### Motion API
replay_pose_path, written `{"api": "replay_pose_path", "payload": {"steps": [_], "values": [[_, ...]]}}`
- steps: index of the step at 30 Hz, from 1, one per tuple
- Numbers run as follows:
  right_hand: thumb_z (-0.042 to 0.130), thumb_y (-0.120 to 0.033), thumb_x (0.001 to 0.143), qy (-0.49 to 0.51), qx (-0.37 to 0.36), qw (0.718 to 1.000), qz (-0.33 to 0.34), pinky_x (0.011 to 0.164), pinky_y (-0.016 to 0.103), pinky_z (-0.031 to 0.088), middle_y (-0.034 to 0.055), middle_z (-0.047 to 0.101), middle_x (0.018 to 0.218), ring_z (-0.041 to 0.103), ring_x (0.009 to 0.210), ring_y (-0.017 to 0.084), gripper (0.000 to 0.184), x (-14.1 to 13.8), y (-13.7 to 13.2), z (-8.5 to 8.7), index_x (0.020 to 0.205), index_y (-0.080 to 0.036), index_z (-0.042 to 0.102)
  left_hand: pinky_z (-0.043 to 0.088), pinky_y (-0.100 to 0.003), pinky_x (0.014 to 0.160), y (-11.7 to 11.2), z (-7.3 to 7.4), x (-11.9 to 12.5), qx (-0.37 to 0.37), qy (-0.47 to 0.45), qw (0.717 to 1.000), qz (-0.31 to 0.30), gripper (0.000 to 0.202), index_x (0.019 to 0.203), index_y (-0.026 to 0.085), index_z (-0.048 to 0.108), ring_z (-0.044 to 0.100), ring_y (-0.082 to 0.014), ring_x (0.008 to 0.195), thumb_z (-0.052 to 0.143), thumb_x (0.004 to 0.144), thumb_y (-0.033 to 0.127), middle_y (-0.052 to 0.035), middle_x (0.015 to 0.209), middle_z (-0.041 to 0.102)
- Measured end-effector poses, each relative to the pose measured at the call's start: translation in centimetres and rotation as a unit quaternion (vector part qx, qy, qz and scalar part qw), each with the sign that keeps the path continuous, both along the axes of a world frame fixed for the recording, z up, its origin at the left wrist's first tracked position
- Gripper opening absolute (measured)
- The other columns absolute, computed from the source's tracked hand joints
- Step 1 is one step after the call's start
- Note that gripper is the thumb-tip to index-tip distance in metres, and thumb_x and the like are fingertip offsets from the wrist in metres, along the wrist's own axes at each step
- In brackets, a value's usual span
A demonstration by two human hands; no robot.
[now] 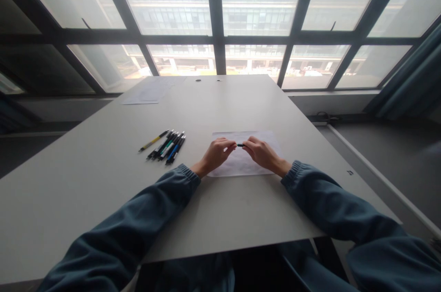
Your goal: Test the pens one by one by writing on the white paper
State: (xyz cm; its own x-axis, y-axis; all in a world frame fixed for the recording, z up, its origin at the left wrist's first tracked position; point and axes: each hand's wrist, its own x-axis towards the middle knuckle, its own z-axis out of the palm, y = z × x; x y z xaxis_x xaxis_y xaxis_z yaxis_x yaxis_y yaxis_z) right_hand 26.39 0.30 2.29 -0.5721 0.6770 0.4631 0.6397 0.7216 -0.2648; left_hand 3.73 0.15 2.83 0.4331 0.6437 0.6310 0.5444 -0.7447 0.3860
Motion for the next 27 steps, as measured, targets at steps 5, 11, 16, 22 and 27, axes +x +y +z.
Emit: {"api": "replay_pose_path", "payload": {"steps": [5, 11, 16, 22, 27], "values": [[0.048, -0.028, 0.104, -0.003, -0.002, 1.000, 0.001, 0.069, 0.026, 0.042, 0.0071, 0.063, 0.096, 0.060, 0.076, 0.015, 0.020, -0.02, -0.07, 0.21, 0.107, -0.018, 0.065, 0.052, -0.029, 0.072, 0.13, -0.34, -0.03, -0.002, -0.024, 1.000, 0.002, 0.018, 0.098, 0.020, 0.077, 0.067, -0.0163, 0.071, 0.062, 0.096, 0.030, -0.0047, 0.080, 0.075], [0.049, -0.016, 0.101, 0.017, -0.008, 1.000, 0.022, 0.078, 0.030, 0.048, 0.0091, 0.063, 0.101, 0.063, 0.087, 0.019, 0.027, 0.02, 0.06, 0.11, 0.125, -0.018, 0.060, 0.053, -0.029, 0.072, 0.36, -0.62, 0.03, -0.018, -0.078, 0.997, 0.003, 0.019, 0.105, 0.021, 0.078, 0.067, -0.0166, 0.075, 0.068, 0.092, 0.031, -0.0059, 0.086, 0.075], [0.039, -0.005, 0.098, 0.016, 0.010, 0.999, 0.048, 0.084, 0.033, 0.050, 0.0114, 0.064, 0.103, 0.061, 0.093, 0.021, 0.044, 0.20, 0.52, -0.30, 0.139, -0.016, 0.051, 0.055, -0.031, 0.079, 0.38, -0.43, 0.03, -0.022, -0.100, 0.995, 0.000, 0.021, 0.110, 0.021, 0.076, 0.069, -0.0170, 0.082, 0.063, 0.095, 0.027, -0.0065, 0.090, 0.076], [0.051, -0.018, 0.100, 0.019, 0.010, 1.000, -0.013, 0.077, 0.030, 0.046, 0.0094, 0.068, 0.098, 0.062, 0.085, 0.020, 0.024, 0.38, 0.53, -0.36, 0.123, -0.018, 0.059, 0.057, -0.031, 0.077, 0.10, -0.16, 0.05, -0.025, -0.125, 0.991, 0.046, 0.017, 0.103, 0.020, 0.075, 0.069, -0.0160, 0.078, 0.071, 0.089, 0.028, -0.0047, 0.090, 0.076], [0.051, -0.020, 0.101, 0.032, 0.027, 0.999, -0.003, 0.075, 0.028, 0.043, 0.0078, 0.066, 0.098, 0.061, 0.087, 0.019, 0.015, 0.35, 0.23, 0.08, 0.111, -0.020, 0.062, 0.056, -0.030, 0.074, -0.19, 0.27, 0.17, -0.029, -0.126, 0.991, 0.036, 0.011, 0.093, 0.019, 0.076, 0.068, -0.0165, 0.077, 0.072, 0.088, 0.029, -0.0043, 0.087, 0.076]]}}
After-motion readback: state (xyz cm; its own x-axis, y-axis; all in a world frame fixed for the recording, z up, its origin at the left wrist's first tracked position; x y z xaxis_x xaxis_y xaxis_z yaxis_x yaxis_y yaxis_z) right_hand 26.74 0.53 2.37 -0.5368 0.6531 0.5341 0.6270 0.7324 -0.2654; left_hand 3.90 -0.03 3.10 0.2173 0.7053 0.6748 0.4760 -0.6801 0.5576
